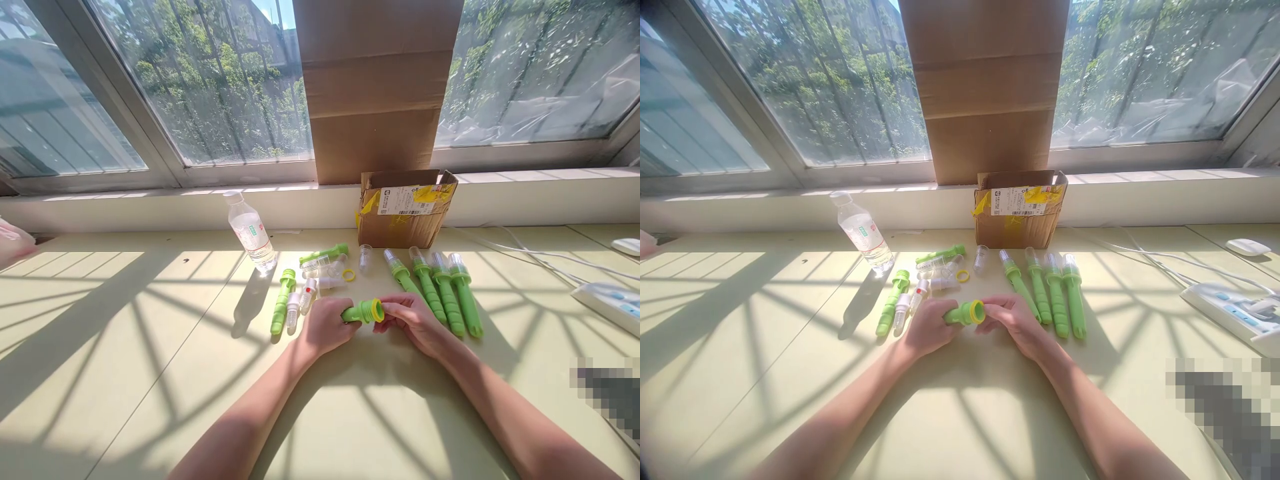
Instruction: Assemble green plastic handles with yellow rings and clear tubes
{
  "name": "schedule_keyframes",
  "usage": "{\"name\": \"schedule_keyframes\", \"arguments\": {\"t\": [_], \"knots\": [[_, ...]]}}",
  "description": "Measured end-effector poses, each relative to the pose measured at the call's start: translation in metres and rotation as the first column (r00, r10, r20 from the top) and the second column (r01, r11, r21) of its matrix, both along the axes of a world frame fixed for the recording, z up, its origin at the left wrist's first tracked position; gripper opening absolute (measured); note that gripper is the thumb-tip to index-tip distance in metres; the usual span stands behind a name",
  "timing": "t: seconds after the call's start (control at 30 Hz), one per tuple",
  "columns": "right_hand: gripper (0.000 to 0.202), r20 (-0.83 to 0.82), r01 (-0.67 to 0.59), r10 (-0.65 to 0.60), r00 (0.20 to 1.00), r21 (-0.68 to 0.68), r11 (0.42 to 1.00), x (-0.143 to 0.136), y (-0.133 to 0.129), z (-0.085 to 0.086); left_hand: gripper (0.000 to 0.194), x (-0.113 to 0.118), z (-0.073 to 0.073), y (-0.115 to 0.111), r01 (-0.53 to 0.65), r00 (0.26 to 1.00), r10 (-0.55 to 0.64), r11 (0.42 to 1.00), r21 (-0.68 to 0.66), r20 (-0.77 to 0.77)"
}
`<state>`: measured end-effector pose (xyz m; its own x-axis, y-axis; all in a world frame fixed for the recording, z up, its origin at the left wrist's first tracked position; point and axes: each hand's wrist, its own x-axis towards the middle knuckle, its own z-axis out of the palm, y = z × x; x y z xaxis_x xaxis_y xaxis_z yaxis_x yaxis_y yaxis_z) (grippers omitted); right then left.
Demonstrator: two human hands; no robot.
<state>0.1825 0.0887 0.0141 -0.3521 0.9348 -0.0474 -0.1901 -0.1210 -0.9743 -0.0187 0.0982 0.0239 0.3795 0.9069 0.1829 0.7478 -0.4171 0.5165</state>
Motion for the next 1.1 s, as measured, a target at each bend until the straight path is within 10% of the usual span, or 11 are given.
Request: {"name": "schedule_keyframes", "arguments": {"t": [1.1], "knots": [[0.030,-0.226,-0.074,0.035,0.973,-0.169,0.983,-0.010,-0.013,0.009,0.012,0.006,-0.003,-0.007,-0.096,0.991,0.104,0.991,0.089,-0.089]]}}
